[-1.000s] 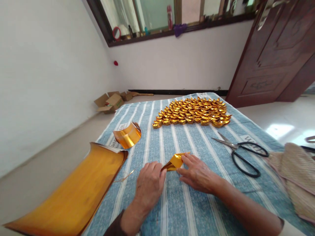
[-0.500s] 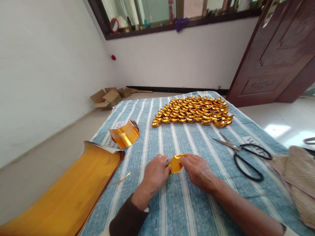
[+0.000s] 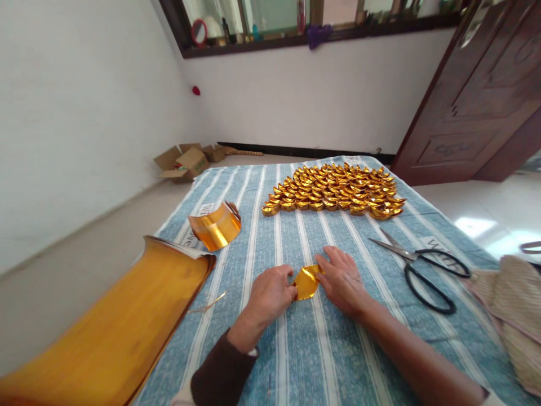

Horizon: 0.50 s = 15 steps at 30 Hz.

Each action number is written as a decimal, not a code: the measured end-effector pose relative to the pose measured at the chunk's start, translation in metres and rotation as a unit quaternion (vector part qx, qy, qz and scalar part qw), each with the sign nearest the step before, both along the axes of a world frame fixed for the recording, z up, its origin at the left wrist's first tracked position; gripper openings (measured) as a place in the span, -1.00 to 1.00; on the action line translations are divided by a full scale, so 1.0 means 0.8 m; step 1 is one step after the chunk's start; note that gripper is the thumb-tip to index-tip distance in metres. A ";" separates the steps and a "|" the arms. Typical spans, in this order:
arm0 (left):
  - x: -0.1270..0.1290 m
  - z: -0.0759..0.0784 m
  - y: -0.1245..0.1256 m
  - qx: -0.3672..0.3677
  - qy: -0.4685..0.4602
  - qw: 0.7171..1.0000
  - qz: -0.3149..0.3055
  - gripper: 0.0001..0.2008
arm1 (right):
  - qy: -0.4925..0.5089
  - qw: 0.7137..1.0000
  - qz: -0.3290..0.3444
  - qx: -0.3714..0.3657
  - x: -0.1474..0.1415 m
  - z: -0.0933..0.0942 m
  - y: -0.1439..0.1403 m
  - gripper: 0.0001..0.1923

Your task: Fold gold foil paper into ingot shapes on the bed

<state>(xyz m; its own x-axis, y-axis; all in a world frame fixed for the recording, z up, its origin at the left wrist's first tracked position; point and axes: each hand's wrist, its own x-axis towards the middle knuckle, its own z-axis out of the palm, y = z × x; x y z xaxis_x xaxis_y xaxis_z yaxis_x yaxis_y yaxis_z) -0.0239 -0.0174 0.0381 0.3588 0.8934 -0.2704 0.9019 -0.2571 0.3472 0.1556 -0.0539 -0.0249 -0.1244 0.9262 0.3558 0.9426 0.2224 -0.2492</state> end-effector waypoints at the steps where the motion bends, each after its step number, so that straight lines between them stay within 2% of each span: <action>1: 0.000 0.000 0.000 -0.004 -0.006 1.000 0.004 -0.77 | -0.005 1.000 -0.001 -0.016 0.002 0.000 0.001 -0.77; 3: -0.002 -0.002 0.000 -0.006 -0.013 1.000 0.009 -0.76 | -0.006 0.999 0.009 -0.034 0.006 -0.002 0.002 -0.77; 6: -0.003 -0.006 0.001 -0.006 -0.024 1.000 0.013 -0.77 | 0.020 0.999 0.039 -0.020 0.012 -0.006 0.004 -0.80; 10: -0.006 -0.009 0.003 -0.019 -0.042 0.999 0.012 -0.89 | 0.117 0.989 0.085 0.038 0.019 -0.011 0.008 -0.91; 12: -0.007 -0.009 0.004 -0.026 -0.050 0.998 0.002 -0.96 | 0.167 0.978 0.109 0.058 0.021 -0.011 0.010 -0.89; 15: -0.008 -0.006 0.002 0.004 -0.066 0.998 -0.015 -0.90 | 0.223 0.965 0.126 0.063 0.024 -0.005 0.009 -0.88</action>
